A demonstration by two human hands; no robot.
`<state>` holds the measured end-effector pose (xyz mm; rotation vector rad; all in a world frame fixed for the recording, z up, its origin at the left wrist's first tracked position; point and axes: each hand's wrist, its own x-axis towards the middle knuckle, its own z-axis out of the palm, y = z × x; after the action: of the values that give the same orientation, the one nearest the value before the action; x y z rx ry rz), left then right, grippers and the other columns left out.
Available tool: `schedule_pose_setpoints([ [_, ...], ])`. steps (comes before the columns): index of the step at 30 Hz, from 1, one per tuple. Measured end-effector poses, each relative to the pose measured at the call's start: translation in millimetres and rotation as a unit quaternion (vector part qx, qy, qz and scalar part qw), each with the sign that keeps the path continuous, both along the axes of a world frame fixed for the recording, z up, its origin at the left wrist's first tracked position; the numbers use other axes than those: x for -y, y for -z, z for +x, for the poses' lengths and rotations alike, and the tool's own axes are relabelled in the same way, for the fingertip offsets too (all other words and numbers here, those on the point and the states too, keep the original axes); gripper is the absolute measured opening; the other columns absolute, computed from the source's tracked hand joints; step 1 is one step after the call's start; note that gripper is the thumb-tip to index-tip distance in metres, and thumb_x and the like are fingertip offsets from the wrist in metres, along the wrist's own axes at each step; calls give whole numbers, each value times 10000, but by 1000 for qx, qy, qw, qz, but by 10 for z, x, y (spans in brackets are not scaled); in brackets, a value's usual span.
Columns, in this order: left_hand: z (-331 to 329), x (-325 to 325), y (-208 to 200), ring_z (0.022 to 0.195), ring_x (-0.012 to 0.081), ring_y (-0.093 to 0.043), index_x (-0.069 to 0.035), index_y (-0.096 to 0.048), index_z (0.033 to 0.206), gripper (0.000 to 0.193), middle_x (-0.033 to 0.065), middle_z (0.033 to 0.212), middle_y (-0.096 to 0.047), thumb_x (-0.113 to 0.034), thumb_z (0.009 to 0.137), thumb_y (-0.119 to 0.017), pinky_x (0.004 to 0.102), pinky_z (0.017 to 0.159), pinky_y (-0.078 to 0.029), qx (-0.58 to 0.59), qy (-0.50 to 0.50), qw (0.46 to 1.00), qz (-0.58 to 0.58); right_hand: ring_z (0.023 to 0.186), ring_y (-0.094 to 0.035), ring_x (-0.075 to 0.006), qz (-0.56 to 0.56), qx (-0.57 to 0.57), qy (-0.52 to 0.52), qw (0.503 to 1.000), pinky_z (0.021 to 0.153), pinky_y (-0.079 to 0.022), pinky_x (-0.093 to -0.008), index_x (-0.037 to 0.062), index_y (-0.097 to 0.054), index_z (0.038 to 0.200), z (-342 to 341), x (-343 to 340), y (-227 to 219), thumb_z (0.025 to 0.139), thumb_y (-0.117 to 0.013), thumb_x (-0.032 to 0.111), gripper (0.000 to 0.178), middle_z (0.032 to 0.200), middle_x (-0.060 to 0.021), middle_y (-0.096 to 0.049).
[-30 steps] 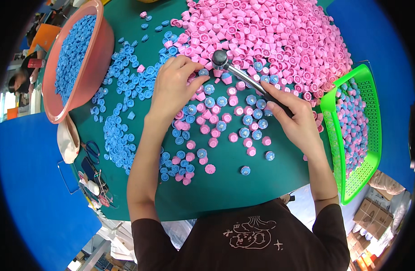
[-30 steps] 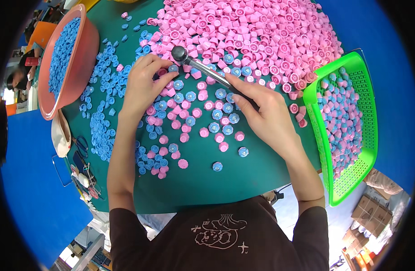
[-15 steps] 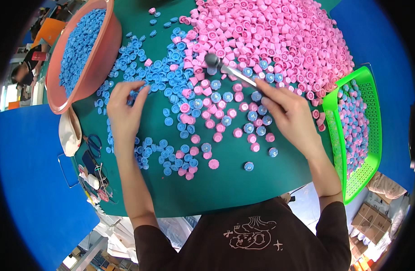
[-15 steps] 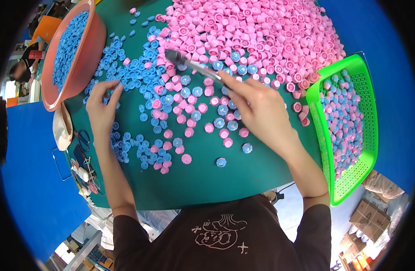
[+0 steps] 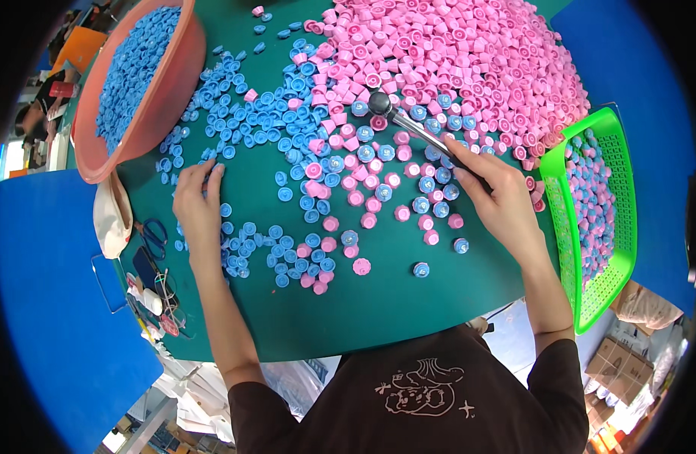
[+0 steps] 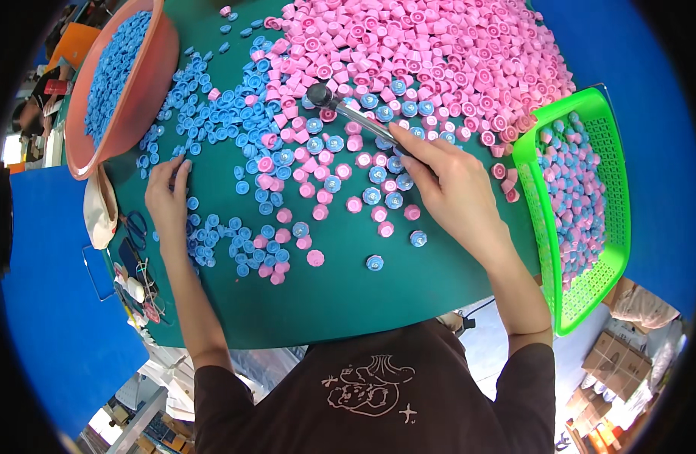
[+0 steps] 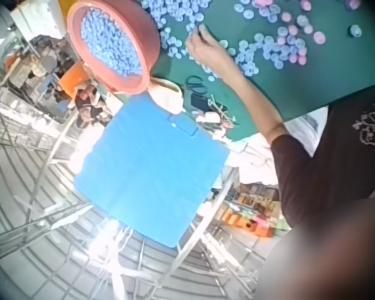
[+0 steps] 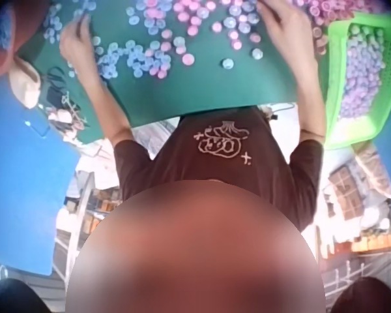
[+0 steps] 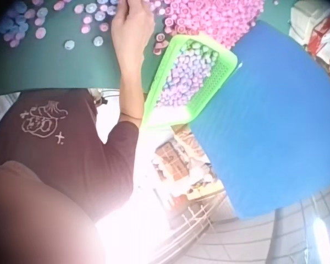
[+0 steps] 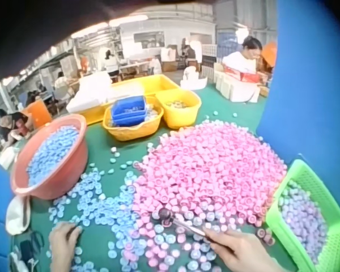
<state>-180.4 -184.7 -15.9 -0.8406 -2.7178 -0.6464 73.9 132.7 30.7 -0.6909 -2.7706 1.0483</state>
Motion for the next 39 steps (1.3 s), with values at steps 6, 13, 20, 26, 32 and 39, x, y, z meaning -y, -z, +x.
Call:
schedule_pose_setpoints([
  [6,5,60,-53,687,161,-617,-33,-718,1036,241,86,841,-675,-144,826,-760,299,657,-498,47,-6,998,-38,795,-631,-173,-2,-24,10,1000,758,-495,-302,100,-619,1318,65,-68,-3,899,-637,20,427,964,-133,-697],
  [13,241,-601,-244,682,109,-612,-23,-686,1019,276,50,803,-678,-110,772,-774,261,658,-501,137,52,975,169,916,-662,-157,-65,-30,20,997,829,-501,-279,67,-623,1305,59,-54,-34,903,-638,24,405,1073,-130,-709],
  [20,-24,-407,-354,668,104,-597,-19,-692,1035,316,54,791,-674,-189,780,-769,272,648,-501,122,-67,989,54,926,-617,-92,-101,-72,29,992,836,-489,-247,38,-595,1329,228,-147,14,906,-618,15,424,1148,-90,-703],
  [26,-208,125,-151,717,92,-607,-40,-731,1015,237,48,908,-704,-164,818,-775,255,671,-504,76,-89,991,63,1028,-646,-147,-141,-79,56,985,920,-474,-276,64,-609,1322,215,-187,112,918,-616,24,406,1157,-125,-702],
  [32,-126,-250,-12,753,231,-621,-54,-723,923,159,89,873,-659,-126,788,-765,344,690,-508,19,59,997,40,1021,-654,-157,-120,-103,40,987,913,-480,-282,51,-614,1311,140,-87,81,914,-624,24,398,1161,-138,-701],
  [39,-172,-226,-17,591,154,-550,-38,-726,934,178,75,759,-659,-142,797,-769,302,572,-453,62,-21,996,54,824,-558,-49,-99,-82,29,991,736,-474,-211,98,-600,1346,193,-85,51,926,-627,62,423,1093,-41,-702],
])
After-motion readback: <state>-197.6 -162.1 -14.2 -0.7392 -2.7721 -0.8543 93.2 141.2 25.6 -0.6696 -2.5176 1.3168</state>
